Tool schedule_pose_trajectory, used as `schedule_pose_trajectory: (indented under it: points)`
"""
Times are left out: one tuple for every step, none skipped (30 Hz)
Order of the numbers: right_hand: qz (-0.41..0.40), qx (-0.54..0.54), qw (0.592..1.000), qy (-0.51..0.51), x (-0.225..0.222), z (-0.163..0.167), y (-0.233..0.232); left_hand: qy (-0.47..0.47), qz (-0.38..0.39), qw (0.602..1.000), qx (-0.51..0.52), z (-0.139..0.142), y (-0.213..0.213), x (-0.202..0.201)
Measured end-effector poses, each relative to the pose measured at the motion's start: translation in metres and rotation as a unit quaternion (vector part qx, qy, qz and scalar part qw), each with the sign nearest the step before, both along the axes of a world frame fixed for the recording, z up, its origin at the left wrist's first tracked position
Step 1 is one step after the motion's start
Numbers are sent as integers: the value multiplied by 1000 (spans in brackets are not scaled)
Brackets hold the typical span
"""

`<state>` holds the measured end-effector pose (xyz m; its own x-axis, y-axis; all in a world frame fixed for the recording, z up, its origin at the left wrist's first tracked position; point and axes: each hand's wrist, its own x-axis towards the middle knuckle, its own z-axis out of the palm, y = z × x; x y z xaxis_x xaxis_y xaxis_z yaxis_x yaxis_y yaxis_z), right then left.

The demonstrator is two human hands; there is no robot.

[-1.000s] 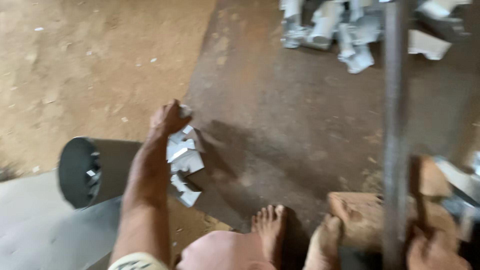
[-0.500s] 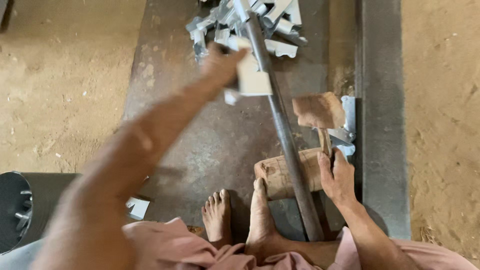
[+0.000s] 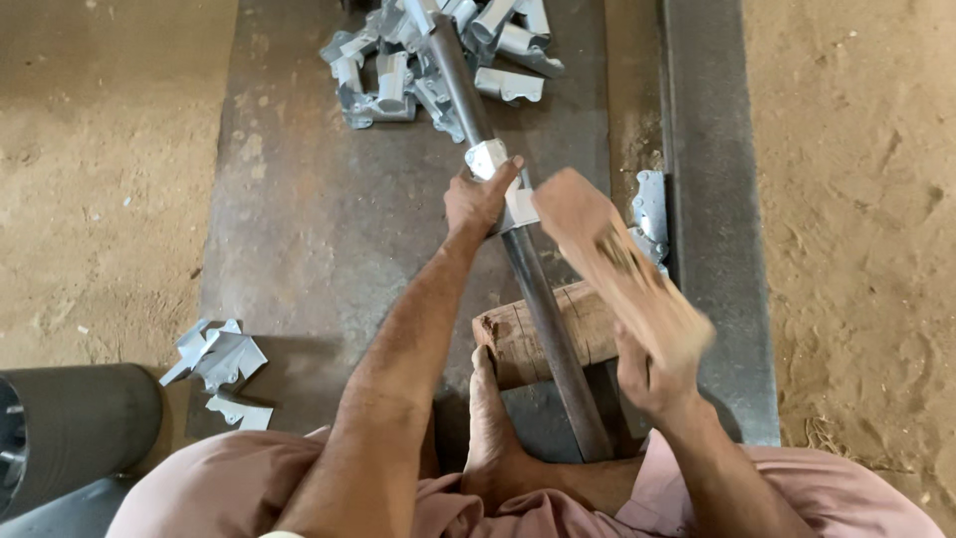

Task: The person sits on the ground and fits sheet-metal bracket fittings onto a long metal pipe, tapping each fitting with a wooden mallet to seat it along the pipe. They pick additional fittings from a pile on the work plate and place finished pieces aside near a metal bucket.

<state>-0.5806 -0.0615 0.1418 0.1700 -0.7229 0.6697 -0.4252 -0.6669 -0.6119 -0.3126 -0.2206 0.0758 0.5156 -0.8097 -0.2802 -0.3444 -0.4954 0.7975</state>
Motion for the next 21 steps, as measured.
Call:
schedule_pose_trajectory:
  points:
    - [-14,-68,997,-20,8,-5,-2,10,9,1000,-8,2,0,-1]
    - [-29,-134,990,-39,15,-8,-4,21,17,1000,-14,3,1,-2]
    - [-34,41,996,73,17,-10,-6,33,23,999,-20,4,1,-3]
    - [-41,212,960,181,19,-10,-9,27,20,999,-6,4,1,-3]
    - [-46,371,884,280,20,-8,-11,21,17,1000,3,4,1,-4]
    - [-67,374,878,292,18,-4,-11,14,19,1000,13,4,0,-4]
    - [-87,376,872,301,15,1,-11,19,23,1000,1,4,1,-4]
    - [-113,378,867,304,12,6,-11,21,20,999,-14,4,1,-5]
    - [-91,324,914,227,10,13,-8,27,23,999,-24,4,2,-5]
    - [-64,268,949,153,7,19,-4,32,24,999,-29,5,2,-5]
    - [-40,210,974,72,9,23,-2,34,21,999,-35,7,4,-5]
    - [-44,257,958,116,13,24,-3,33,17,998,-41,9,5,-6]
    - [-47,304,938,158,18,24,-4,32,16,999,-29,11,6,-6]
    - [-52,349,914,201,24,22,-7,32,14,999,-17,14,7,-6]
    - [-59,389,887,243,29,19,-11,34,12,999,-10,17,7,-6]
    - [-68,425,857,284,31,15,-15,35,18,999,-1,20,7,-7]
    - [-76,459,824,323,31,11,-18,37,27,999,7,23,7,-8]
    - [-93,425,846,308,27,8,-19,37,36,999,16,25,7,-8]
    - [-115,389,868,286,22,5,-18,33,30,999,3,27,6,-8]
    - [-133,355,885,269,14,3,-13,32,27,999,-5,28,6,-9]
    - [-107,317,922,194,7,1,-7,36,29,999,-9,28,6,-9]
